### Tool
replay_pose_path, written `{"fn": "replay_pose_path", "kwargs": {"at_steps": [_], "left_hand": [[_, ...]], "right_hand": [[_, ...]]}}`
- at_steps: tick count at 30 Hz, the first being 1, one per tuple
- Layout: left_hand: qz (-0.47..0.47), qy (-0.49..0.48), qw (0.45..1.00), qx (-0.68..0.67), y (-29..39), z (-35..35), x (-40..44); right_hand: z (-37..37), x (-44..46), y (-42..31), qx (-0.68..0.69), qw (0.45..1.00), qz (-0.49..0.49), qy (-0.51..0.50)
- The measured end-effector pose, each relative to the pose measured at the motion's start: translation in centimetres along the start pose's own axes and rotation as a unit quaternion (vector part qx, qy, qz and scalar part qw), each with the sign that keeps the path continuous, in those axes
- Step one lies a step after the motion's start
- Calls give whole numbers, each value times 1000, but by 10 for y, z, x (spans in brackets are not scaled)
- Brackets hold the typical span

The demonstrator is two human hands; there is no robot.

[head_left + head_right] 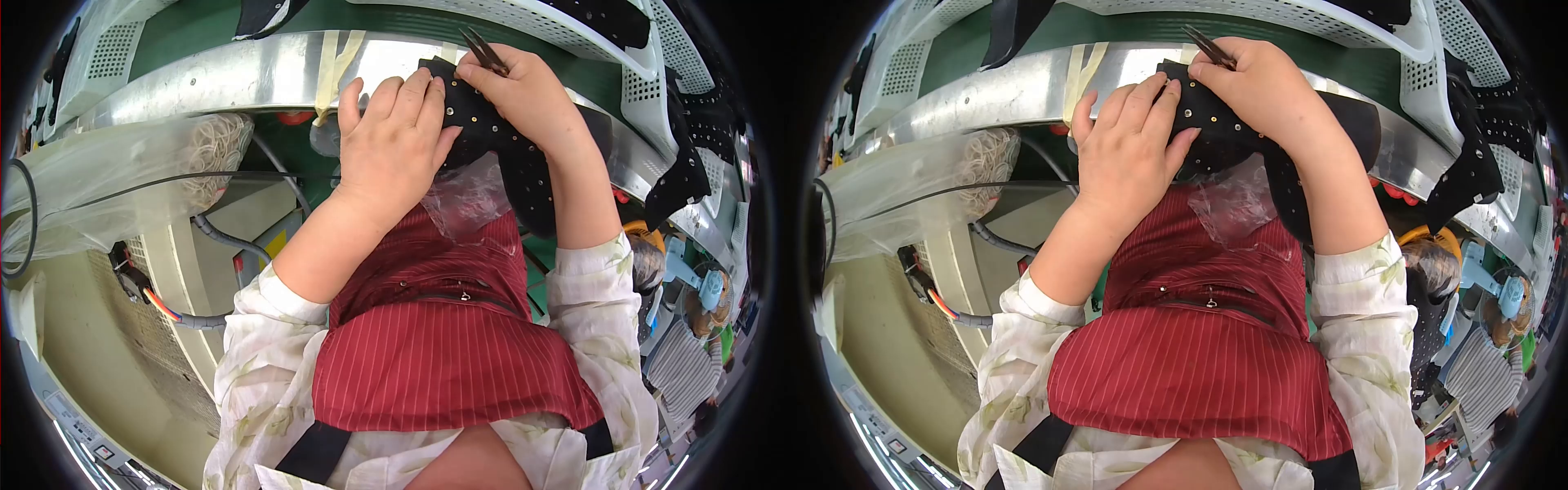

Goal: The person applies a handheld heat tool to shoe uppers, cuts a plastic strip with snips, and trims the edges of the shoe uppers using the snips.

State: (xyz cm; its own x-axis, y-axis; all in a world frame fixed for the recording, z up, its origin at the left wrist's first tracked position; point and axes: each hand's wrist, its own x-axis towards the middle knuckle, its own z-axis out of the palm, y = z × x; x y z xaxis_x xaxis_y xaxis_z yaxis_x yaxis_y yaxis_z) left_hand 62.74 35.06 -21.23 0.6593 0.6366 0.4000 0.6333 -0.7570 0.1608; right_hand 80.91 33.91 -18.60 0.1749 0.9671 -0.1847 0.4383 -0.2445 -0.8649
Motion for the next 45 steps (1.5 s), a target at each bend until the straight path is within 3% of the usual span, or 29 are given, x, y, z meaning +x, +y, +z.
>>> {"fn": "replay_pose_path", "kwargs": {"at_steps": [10,21,25,33,37,39,45], "left_hand": [[3,16,1000,-18,-1,8,-4],[2,37,998,-46,-2,11,-4],[4,4,999,-32,-2,4,0],[2,-17,1000,1,1,-1,3],[2,-8,1000,2,2,0,3],[7,-4,1000,5,2,1,3],[7,-6,1000,21,3,2,4]], "right_hand": [[-3,19,-9,-147,985,-43,-76],[-2,26,-16,-186,980,-12,-75],[-3,26,-20,-207,975,2,-86],[-24,4,-5,-62,994,37,-87],[-36,-16,-5,-37,991,119,-49],[-31,-19,10,-17,997,79,18],[-22,-15,12,-96,991,20,89]]}}
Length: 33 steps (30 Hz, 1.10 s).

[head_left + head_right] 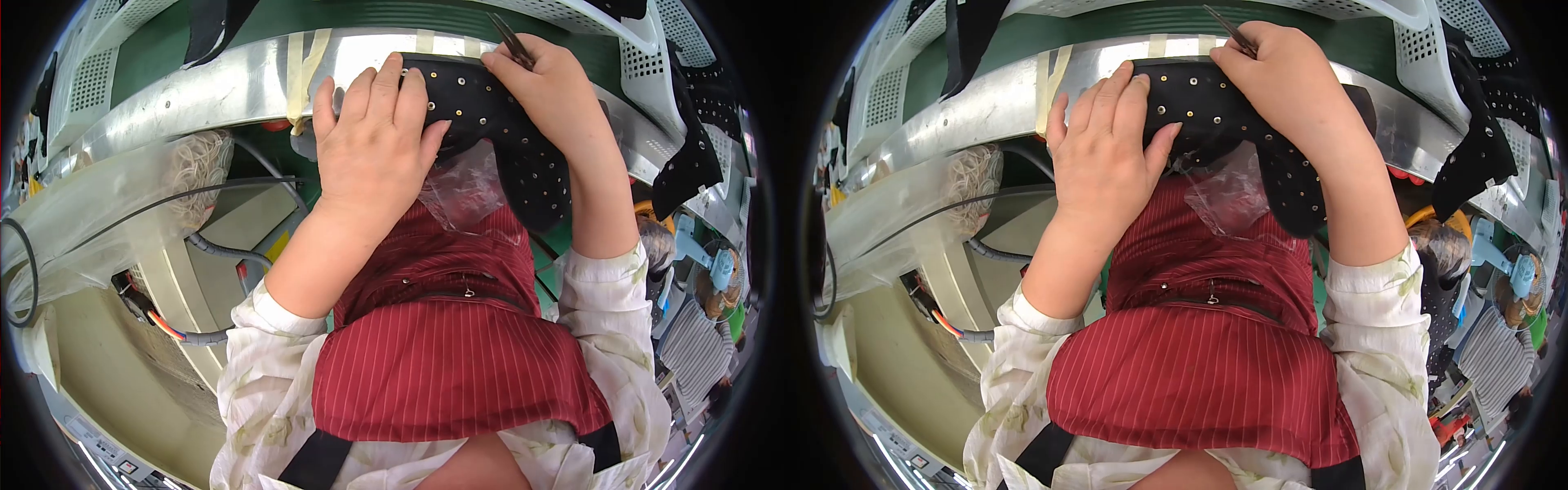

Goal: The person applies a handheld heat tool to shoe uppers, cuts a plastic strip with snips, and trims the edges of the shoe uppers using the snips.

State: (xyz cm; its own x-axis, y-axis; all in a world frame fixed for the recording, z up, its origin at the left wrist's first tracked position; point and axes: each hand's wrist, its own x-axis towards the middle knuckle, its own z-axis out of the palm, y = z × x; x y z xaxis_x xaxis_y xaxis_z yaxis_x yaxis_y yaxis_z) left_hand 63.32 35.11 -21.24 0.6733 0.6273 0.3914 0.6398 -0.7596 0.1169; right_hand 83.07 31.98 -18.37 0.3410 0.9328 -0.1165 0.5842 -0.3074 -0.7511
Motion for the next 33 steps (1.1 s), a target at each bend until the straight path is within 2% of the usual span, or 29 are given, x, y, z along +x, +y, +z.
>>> {"fn": "replay_pose_path", "kwargs": {"at_steps": [15,19,21,25,27,31,33], "left_hand": [[9,-29,998,51,4,-4,9],[13,-32,998,51,3,-5,10],[20,-33,998,53,5,-7,10],[19,-77,996,51,10,-13,15],[22,-100,993,61,13,-14,17],[62,-127,984,105,15,-12,21],[70,-140,981,118,16,-10,21]], "right_hand": [[4,-1,0,-105,993,-54,9],[3,-2,-6,-112,993,-28,3],[4,-1,-3,-118,991,-65,13],[5,0,-3,-122,992,-41,3],[5,1,-3,-138,988,-67,-1],[1,4,-4,-122,992,-20,-13],[-8,5,3,-31,997,-1,-69]]}}
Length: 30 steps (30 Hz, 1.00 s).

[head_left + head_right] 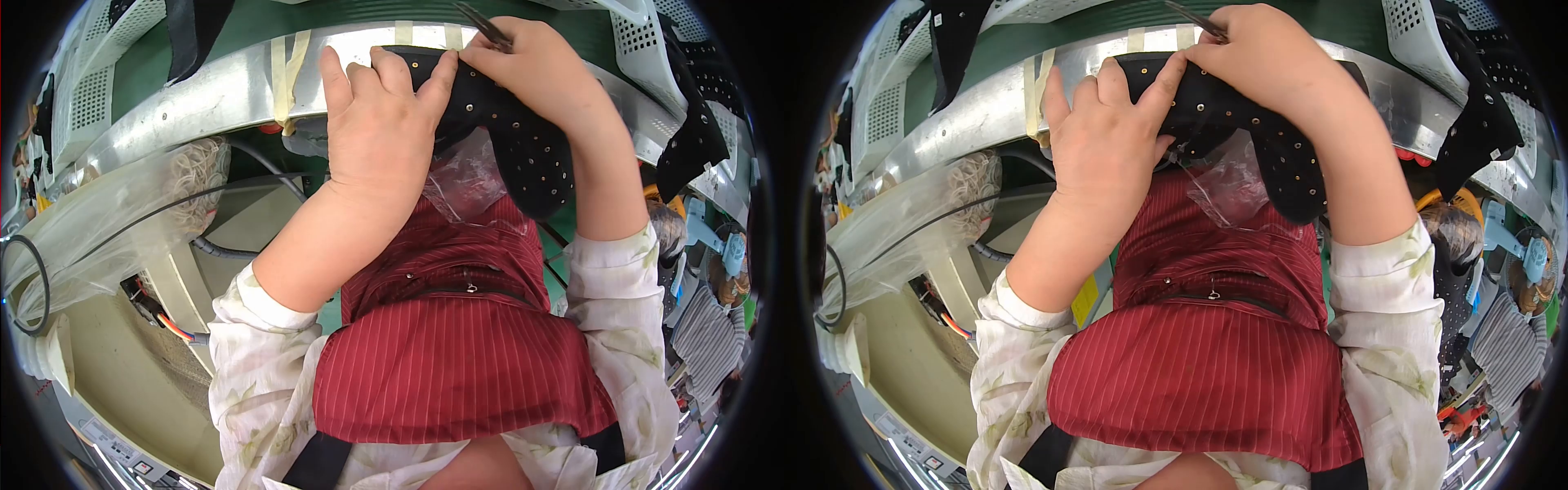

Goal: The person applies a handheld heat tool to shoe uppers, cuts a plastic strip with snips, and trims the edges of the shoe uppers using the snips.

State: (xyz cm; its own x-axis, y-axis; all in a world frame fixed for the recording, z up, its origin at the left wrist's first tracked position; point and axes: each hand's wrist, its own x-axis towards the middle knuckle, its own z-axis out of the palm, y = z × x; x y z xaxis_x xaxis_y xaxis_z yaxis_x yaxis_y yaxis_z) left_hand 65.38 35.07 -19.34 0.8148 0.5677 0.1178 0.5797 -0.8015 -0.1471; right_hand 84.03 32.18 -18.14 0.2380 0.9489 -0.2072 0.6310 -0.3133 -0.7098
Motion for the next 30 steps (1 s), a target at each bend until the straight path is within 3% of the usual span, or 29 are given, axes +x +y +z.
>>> {"fn": "replay_pose_path", "kwargs": {"at_steps": [3,5,7,12,18,30], "left_hand": [[-4,24,999,23,3,6,-1],[-12,33,999,12,4,8,-1],[-13,39,999,7,5,8,-2],[0,49,999,22,5,8,-1],[-3,57,998,24,7,7,-1],[4,-6,999,45,7,-4,0]], "right_hand": [[-15,-14,1,48,997,33,-45],[-20,-25,13,81,997,10,-18],[-28,-33,18,101,991,87,1],[-21,-37,29,114,989,78,52],[-13,-33,26,-49,993,16,110],[-10,-33,25,-96,988,5,125]]}}
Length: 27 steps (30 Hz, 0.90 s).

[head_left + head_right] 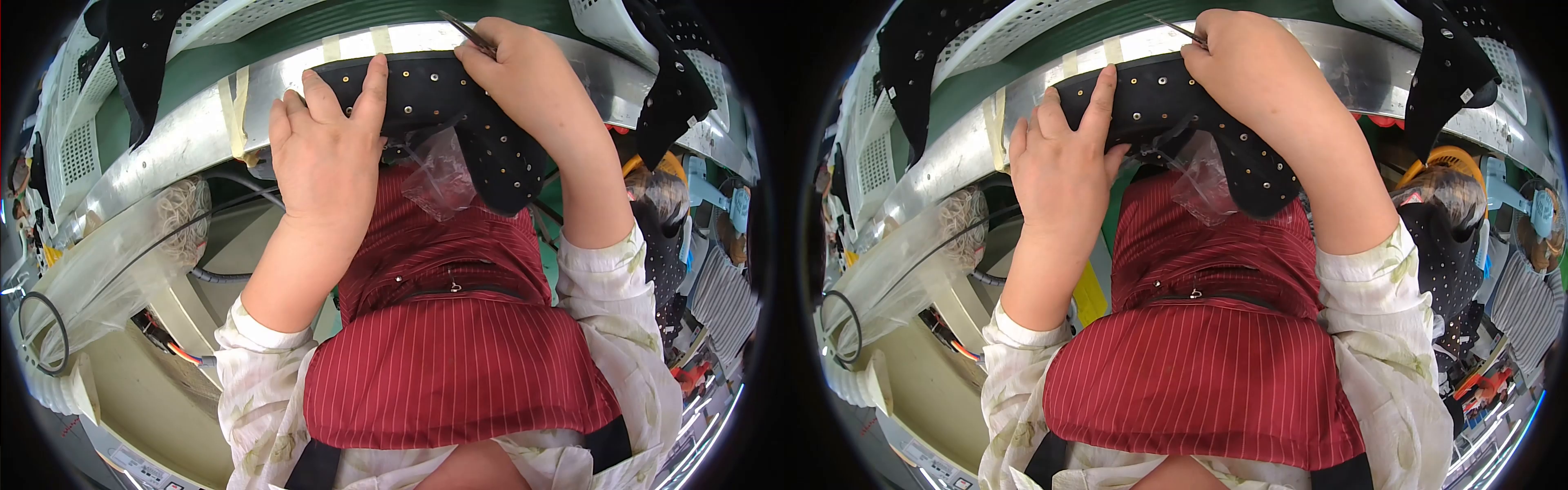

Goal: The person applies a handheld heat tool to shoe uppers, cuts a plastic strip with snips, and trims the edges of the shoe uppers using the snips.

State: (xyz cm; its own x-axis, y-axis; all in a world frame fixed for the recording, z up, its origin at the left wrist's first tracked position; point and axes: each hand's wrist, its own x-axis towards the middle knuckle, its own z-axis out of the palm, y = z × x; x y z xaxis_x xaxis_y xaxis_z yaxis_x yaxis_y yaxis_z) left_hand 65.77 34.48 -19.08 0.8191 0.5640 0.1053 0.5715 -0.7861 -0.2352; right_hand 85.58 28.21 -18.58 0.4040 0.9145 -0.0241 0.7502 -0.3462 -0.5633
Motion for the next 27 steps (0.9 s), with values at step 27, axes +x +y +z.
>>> {"fn": "replay_pose_path", "kwargs": {"at_steps": [27], "left_hand": [[34,14,973,-228,21,-9,8]], "right_hand": [[-8,15,1,31,995,44,-90]]}}
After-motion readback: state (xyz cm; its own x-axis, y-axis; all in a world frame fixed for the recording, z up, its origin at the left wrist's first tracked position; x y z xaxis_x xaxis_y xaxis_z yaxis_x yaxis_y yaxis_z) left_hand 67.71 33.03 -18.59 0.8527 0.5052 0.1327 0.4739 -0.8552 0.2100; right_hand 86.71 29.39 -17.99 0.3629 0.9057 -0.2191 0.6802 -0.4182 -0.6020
